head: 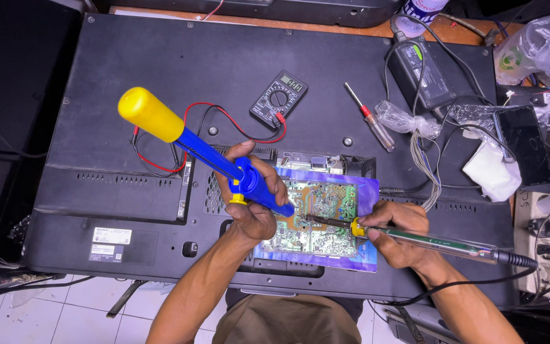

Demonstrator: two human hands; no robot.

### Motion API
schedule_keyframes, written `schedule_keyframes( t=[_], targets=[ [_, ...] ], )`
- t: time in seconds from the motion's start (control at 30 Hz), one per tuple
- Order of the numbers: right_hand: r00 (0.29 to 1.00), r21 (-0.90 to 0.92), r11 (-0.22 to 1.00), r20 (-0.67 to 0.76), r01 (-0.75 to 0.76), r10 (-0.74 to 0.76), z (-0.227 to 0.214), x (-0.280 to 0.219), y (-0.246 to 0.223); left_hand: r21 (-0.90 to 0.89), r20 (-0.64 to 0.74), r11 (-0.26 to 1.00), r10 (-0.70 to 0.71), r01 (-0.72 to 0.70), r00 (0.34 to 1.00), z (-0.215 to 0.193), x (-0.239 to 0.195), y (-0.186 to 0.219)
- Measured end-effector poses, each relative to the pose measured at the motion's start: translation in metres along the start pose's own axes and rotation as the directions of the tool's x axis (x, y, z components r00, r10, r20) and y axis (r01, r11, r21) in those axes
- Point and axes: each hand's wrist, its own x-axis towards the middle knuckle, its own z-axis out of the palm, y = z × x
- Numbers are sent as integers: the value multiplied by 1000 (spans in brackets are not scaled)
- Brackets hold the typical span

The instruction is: The person uses a hot air gun and a soldering iron to work on a green circuit board placed on a workbench. They direct hot air onto specific areas of the board while simultaneously applying the soldering iron to components.

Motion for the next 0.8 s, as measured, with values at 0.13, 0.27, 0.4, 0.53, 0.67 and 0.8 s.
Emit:
schedule_keyframes(
  t=[0.13,0.27,0.4,0.53,0.67,0.8],
  targets=[
    [1000,-7,1000,2,-6,6,-2,1,-2,0,-10,1000,9,-9,1000,-1,0,-1],
    [1000,-11,1000,-1,-5,5,-2,0,0,-2,-10,1000,9,-9,1000,0,0,-1],
    [1000,-15,1000,2,9,-9,-2,1,-2,5,-19,1000,7,-7,1000,1,0,-1],
    [1000,-12,1000,-7,6,-6,0,-3,1,0,-15,1000,9,-9,1000,1,0,-1],
    [1000,-27,1000,-8,11,-12,0,-4,0,1,-16,1000,8,-8,1000,0,0,0],
    [1000,-23,1000,-7,7,-7,1,0,-4,6,-17,1000,5,-4,1000,0,0,0]
  ],
)
